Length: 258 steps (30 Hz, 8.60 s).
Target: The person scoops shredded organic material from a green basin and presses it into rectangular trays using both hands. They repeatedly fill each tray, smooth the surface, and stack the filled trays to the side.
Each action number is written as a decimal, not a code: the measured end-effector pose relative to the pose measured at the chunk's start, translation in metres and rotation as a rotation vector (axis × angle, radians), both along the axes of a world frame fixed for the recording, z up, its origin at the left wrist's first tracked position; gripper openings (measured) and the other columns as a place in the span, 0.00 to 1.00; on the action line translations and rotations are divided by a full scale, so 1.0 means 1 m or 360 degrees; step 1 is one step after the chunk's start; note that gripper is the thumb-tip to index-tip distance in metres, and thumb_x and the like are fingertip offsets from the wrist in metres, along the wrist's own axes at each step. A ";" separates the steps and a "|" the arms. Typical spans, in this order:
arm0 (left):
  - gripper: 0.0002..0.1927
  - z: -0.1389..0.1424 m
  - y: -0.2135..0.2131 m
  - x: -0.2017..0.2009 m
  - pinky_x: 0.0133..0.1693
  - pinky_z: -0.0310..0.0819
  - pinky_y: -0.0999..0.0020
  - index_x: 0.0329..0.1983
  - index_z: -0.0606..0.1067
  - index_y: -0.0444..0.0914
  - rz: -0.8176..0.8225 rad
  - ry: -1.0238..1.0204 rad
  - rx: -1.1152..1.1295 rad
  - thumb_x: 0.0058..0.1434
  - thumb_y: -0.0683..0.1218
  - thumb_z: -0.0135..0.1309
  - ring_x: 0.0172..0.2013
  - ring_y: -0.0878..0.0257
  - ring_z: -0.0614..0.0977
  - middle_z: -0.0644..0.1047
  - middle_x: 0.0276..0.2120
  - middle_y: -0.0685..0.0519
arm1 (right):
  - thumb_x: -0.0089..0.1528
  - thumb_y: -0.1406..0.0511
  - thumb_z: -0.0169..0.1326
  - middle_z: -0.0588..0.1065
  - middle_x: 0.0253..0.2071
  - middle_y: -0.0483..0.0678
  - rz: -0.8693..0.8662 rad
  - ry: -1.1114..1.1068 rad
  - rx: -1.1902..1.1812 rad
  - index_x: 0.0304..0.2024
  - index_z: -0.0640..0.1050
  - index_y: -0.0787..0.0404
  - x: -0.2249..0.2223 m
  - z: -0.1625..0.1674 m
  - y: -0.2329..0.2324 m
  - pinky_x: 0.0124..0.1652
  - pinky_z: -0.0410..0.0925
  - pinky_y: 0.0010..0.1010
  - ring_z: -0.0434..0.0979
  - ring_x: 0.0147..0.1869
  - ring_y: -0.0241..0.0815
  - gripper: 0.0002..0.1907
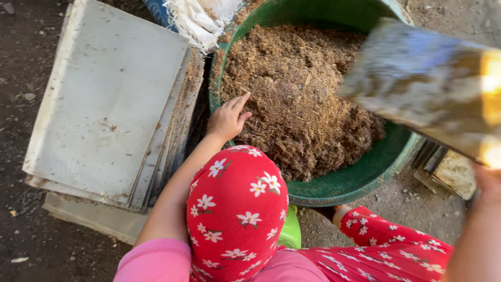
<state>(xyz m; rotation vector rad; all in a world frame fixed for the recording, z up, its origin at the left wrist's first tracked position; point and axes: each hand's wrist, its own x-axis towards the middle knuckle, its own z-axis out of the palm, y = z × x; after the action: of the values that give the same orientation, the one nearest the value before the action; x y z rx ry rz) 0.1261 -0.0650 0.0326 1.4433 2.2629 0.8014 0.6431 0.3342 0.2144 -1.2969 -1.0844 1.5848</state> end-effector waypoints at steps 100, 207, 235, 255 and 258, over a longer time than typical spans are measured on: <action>0.40 -0.074 0.004 0.043 0.58 0.69 0.59 0.68 0.61 0.25 0.0762 -0.1097 -0.0498 0.59 0.49 0.64 0.58 0.48 0.78 0.75 0.57 0.33 | 0.75 0.41 0.44 0.39 0.84 0.49 0.0317 -0.2309 0.0085 0.77 0.56 0.48 -0.349 -0.177 -0.057 0.75 0.32 0.67 0.34 0.85 0.54 0.36; 0.06 -0.091 0.037 0.055 0.31 0.69 0.55 0.33 0.66 0.29 0.0750 -0.1450 -0.0419 0.53 0.32 0.50 0.26 0.55 0.73 0.71 0.26 0.42 | 0.76 0.63 0.47 0.39 0.83 0.51 0.0752 -0.2101 0.1155 0.82 0.48 0.48 -0.317 -0.203 -0.152 0.78 0.37 0.51 0.38 0.85 0.55 0.36; 0.12 -0.123 0.015 0.052 0.23 0.61 0.60 0.25 0.62 0.32 0.1056 -0.1667 -0.0306 0.49 0.32 0.54 0.20 0.64 0.67 0.62 0.21 0.54 | 0.61 0.69 0.45 0.65 0.75 0.52 0.1821 -0.1498 0.1494 0.74 0.67 0.45 -0.282 -0.189 -0.179 0.76 0.50 0.50 0.58 0.81 0.53 0.36; 0.07 -0.104 0.014 0.026 0.26 0.64 0.61 0.29 0.68 0.30 0.0963 -0.1631 -0.0096 0.51 0.34 0.56 0.22 0.63 0.69 0.69 0.23 0.52 | 0.60 0.37 0.56 0.59 0.72 0.70 0.0749 -0.2339 0.0043 0.66 0.64 0.77 -0.149 -0.224 -0.223 0.68 0.59 0.46 0.59 0.74 0.65 0.54; 0.12 -0.104 0.013 0.021 0.24 0.58 0.57 0.32 0.62 0.29 0.1009 -0.1477 -0.0364 0.54 0.34 0.55 0.22 0.61 0.65 0.61 0.24 0.51 | 0.56 0.32 0.55 0.60 0.72 0.68 0.1039 -0.2477 0.0000 0.65 0.68 0.74 -0.150 -0.219 -0.219 0.69 0.60 0.47 0.60 0.75 0.65 0.57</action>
<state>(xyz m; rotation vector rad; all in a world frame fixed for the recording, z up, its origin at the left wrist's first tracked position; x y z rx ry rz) 0.1472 -0.0518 -0.0710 0.1121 1.9111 1.0441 0.4933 0.1148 -0.0049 -2.3660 -2.5864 0.6526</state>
